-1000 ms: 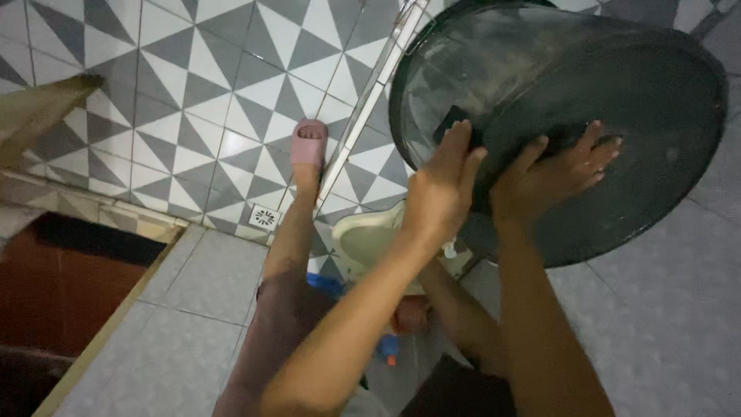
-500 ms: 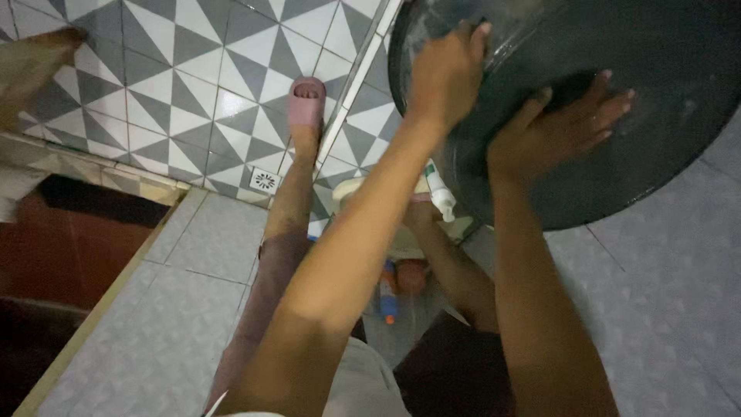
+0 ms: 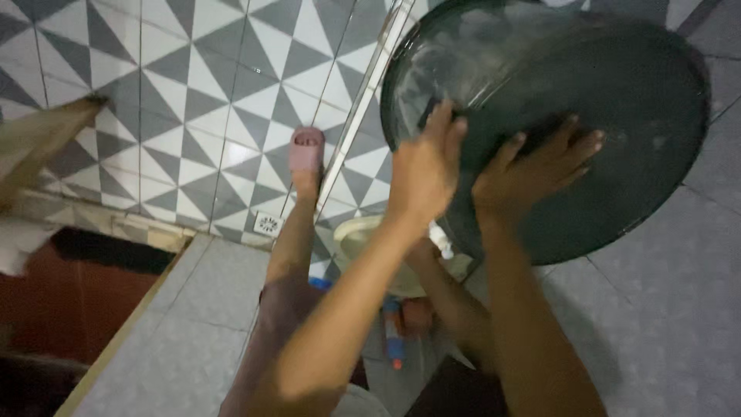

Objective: The person scrubs the inside of a large metal basin with a dark scrubber, repeatedly rinsing it with water from a blue scoop and a green bucket. The person rotates the basin to clean different areas and finishes by rinsing the basin thoroughly.

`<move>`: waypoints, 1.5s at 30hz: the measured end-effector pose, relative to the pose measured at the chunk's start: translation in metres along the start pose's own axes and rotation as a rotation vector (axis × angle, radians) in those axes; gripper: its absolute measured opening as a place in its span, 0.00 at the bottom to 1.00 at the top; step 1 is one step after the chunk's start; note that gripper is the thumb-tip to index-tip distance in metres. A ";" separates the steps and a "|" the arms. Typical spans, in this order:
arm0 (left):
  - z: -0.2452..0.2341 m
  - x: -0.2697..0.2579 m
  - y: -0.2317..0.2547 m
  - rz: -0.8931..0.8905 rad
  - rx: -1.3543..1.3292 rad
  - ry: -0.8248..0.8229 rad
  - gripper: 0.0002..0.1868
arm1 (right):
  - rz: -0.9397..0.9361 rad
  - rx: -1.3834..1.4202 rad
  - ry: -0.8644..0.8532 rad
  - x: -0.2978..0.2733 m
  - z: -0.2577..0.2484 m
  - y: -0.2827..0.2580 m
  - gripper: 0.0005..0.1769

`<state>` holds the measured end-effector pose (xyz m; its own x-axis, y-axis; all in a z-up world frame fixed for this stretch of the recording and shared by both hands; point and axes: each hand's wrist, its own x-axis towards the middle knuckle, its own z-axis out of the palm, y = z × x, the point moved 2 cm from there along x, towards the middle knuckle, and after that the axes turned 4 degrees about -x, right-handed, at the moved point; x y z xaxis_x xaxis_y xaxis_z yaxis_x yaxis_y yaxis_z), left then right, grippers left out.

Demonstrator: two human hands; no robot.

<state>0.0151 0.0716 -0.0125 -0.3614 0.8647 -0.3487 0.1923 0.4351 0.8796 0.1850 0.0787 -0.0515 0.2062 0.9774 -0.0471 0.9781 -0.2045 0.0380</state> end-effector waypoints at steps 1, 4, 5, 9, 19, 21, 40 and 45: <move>0.002 0.003 -0.001 0.042 -0.013 0.013 0.23 | 0.011 -0.006 -0.013 -0.001 0.001 0.002 0.43; 0.012 0.012 -0.022 -0.005 -0.011 -0.042 0.23 | 0.009 -0.012 -0.013 -0.002 0.009 0.008 0.42; 0.017 0.035 -0.031 -0.070 0.000 -0.103 0.22 | 0.004 -0.029 -0.024 -0.008 0.005 0.011 0.42; 0.022 0.055 -0.025 -0.112 0.131 -0.115 0.22 | -0.008 0.006 0.014 0.000 0.007 0.006 0.43; 0.050 0.101 -0.040 0.054 0.193 -0.157 0.18 | -0.040 -0.009 -0.014 -0.007 0.002 0.008 0.40; 0.041 0.091 -0.030 0.067 0.132 -0.255 0.18 | -0.026 0.009 0.003 -0.012 -0.002 0.004 0.40; 0.008 0.049 -0.006 0.001 0.030 -0.130 0.25 | -0.072 0.005 0.036 -0.002 0.006 0.013 0.40; -0.016 -0.002 -0.019 -0.143 -0.023 -0.127 0.24 | -0.159 -0.029 -0.129 0.065 -0.004 0.140 0.37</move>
<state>-0.0029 0.0576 -0.0230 -0.2656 0.8196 -0.5077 0.1258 0.5515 0.8246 0.3348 0.1135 -0.0450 0.0529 0.9818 -0.1824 0.9978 -0.0446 0.0490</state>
